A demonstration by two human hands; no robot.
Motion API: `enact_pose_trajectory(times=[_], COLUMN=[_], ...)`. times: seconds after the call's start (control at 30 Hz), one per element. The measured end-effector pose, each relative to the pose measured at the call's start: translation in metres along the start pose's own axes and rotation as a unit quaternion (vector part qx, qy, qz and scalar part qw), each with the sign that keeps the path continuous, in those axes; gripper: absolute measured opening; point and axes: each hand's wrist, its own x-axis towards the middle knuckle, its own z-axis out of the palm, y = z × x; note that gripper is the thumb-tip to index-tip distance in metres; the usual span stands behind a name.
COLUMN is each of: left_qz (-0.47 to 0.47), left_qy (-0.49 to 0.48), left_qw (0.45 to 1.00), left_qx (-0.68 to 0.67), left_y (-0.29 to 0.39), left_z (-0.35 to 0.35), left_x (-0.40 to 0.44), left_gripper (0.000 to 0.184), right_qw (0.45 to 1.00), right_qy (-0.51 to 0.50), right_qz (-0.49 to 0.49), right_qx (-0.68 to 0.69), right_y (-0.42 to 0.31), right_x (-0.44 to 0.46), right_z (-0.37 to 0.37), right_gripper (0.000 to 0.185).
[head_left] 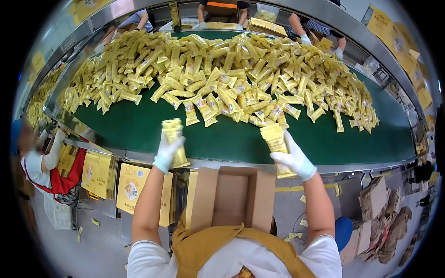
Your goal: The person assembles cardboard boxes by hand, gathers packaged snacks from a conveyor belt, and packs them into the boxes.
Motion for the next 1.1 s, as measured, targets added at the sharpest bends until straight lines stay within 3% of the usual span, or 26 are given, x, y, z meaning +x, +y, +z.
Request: enact_pose_trajectory(times=[0.03,0.1,0.13,0.17,0.2,0.23,0.27,0.3,0.37,0.43,0.47,0.57,0.6,0.7,0.73,0.83,0.87,1.0,1.1], left_qz=[-0.068,-0.035,-0.015,0.005,0.027,-0.028,-0.083,0.003,0.164,0.305,0.361,0.442,0.444,0.380,0.346,0.298,0.287,0.197,0.086], left_qy=[-0.024,-0.051,-0.098,-0.144,-0.186,-0.183,-0.179,-0.234,-0.316,-0.319,-0.301,-0.257,-0.240,-0.198,-0.199,-0.235,-0.250,-0.343,-0.436], left_qw=[0.988,0.961,0.950,0.936,0.937,0.944,0.947,0.956,0.935,0.870,0.817,0.720,0.697,0.657,0.650,0.574,0.553,0.486,0.537], left_qx=[-0.140,-0.269,-0.296,-0.321,-0.294,-0.274,-0.254,-0.178,0.005,0.220,0.334,0.469,0.509,0.620,0.647,0.725,0.741,0.779,0.716], left_y=[0.027,0.076,0.085,0.095,0.119,0.117,0.115,0.111,0.106,0.101,0.097,0.066,0.051,0.035,0.028,0.013,0.003,-0.034,-0.052], left_z=[0.008,0.048,0.062,0.078,0.108,0.115,0.122,0.131,0.146,0.158,0.161,0.164,0.163,0.173,0.177,0.188,0.192,0.203,0.205], left_x=[-0.024,-0.063,-0.073,-0.084,-0.104,-0.103,-0.101,-0.111,-0.120,-0.120,-0.119,-0.116,-0.117,-0.134,-0.138,-0.136,-0.133,-0.118,-0.097], left_gripper=[0.079,0.085,0.086,0.088,0.082,0.075,0.068,0.065,0.065,0.073,0.080,0.064,0.072,0.068,0.067,0.067,0.070,0.084,0.091], right_qw=[0.995,0.992,0.950,0.854,0.755,0.632,0.590,0.547,0.629,0.719,0.736,0.779,0.781,0.761,0.746,0.715,0.666,0.657,0.608], right_qy=[-0.075,-0.121,-0.174,-0.218,-0.272,-0.317,-0.363,-0.407,-0.378,-0.356,-0.360,-0.366,-0.376,-0.421,-0.449,-0.477,-0.492,-0.404,-0.443], right_qz=[0.017,-0.006,-0.007,-0.007,-0.011,-0.014,0.003,0.020,-0.069,-0.147,-0.109,0.006,0.037,0.116,0.182,0.186,0.152,0.170,0.167], right_qx=[0.064,-0.032,-0.260,-0.472,-0.597,-0.708,-0.721,-0.731,-0.676,-0.578,-0.563,-0.508,-0.498,-0.480,-0.457,-0.477,-0.539,-0.613,-0.638], right_y=[-0.020,-0.021,-0.039,-0.054,-0.036,-0.011,0.000,0.013,0.093,0.176,0.190,0.212,0.209,0.154,0.131,0.132,0.148,0.123,0.125], right_x=[-0.009,-0.024,-0.026,-0.025,-0.030,-0.038,-0.037,-0.038,-0.048,-0.054,-0.059,-0.067,-0.066,-0.058,-0.052,-0.052,-0.052,-0.058,-0.047], right_z=[0.004,0.028,0.046,0.069,0.102,0.133,0.152,0.163,0.165,0.167,0.171,0.179,0.178,0.174,0.174,0.175,0.178,0.185,0.197], right_gripper=[0.105,0.106,0.103,0.101,0.102,0.102,0.098,0.094,0.088,0.083,0.082,0.079,0.080,0.084,0.080,0.078,0.087,0.093,0.091])
